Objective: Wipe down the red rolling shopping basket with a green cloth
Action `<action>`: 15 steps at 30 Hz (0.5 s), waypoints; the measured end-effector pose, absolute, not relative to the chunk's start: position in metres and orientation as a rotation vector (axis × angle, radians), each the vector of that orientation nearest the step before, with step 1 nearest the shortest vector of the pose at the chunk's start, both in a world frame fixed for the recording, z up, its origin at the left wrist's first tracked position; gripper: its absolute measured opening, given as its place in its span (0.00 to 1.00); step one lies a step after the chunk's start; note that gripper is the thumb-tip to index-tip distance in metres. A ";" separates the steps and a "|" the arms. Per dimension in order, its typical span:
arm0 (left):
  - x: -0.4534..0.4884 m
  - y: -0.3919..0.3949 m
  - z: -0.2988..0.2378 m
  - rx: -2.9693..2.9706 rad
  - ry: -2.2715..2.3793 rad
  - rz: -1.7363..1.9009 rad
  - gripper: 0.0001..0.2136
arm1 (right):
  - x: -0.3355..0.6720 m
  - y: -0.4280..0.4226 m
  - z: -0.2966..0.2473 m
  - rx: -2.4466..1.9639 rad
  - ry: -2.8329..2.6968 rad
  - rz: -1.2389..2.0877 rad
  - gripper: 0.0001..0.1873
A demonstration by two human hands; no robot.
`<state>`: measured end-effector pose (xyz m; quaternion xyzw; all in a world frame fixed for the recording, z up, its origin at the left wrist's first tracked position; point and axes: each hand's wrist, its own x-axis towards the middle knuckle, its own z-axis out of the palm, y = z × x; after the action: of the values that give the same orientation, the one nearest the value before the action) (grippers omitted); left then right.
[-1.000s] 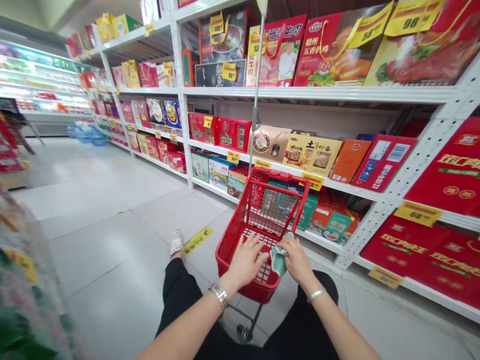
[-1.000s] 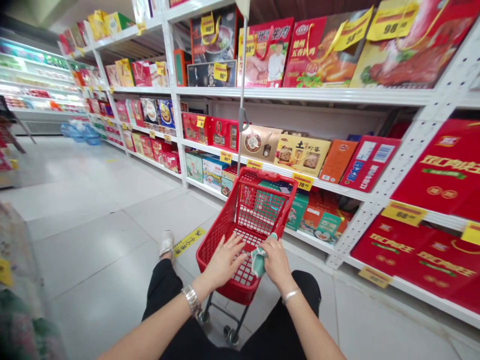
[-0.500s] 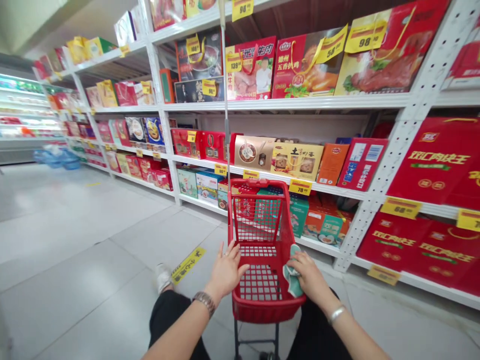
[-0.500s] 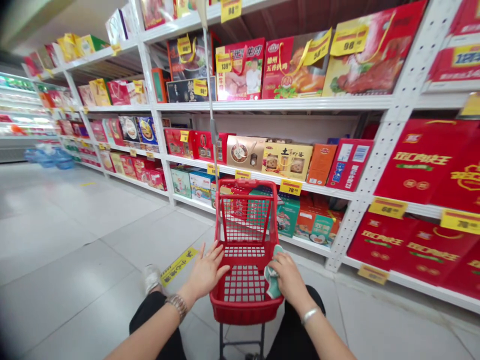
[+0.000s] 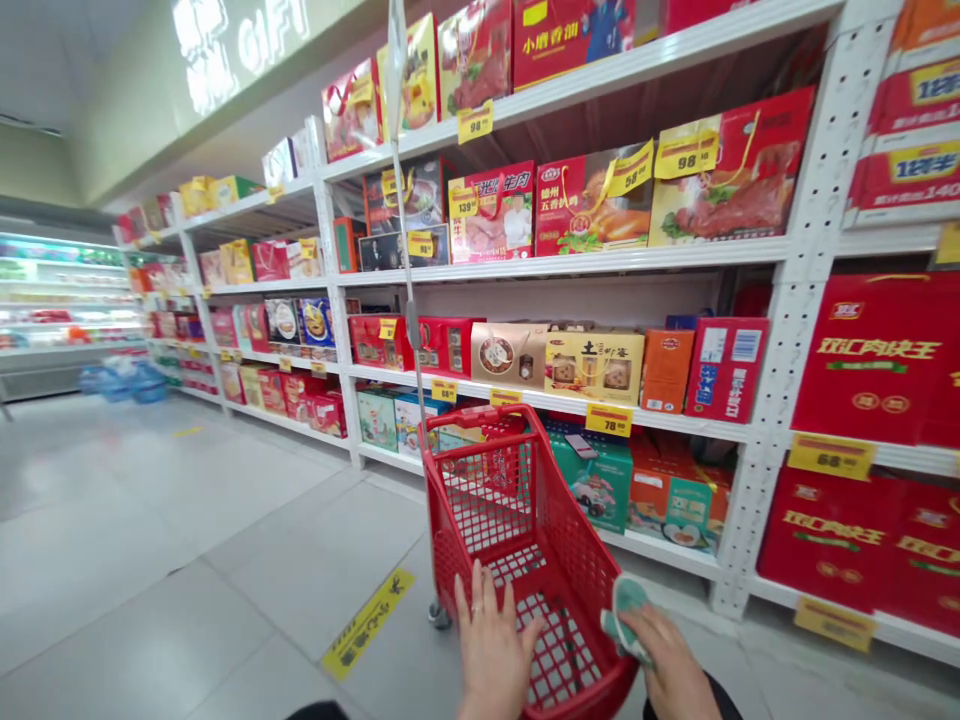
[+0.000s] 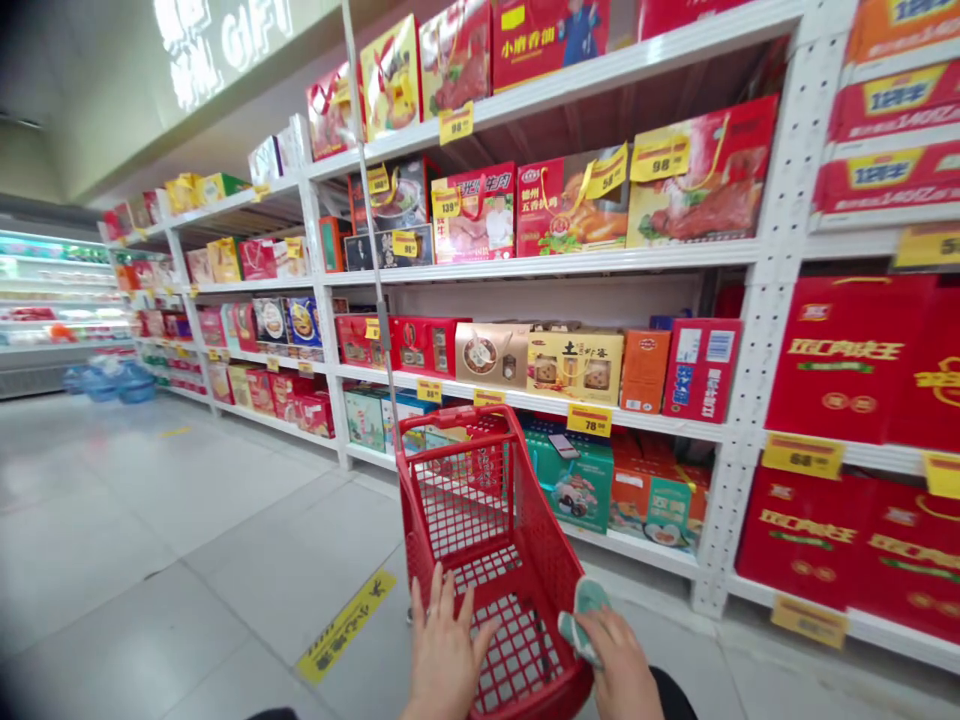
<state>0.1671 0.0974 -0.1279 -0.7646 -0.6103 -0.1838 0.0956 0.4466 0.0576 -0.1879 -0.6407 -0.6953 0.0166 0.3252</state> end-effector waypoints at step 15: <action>0.198 0.157 -0.199 -2.716 -1.474 -0.449 0.27 | 0.483 0.138 -0.186 -1.695 -1.788 0.170 0.27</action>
<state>0.1979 0.1566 -0.1987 -0.8698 -0.4719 -0.1438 0.0096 0.4830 0.1380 -0.1859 -0.6479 -0.6836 0.0649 0.3296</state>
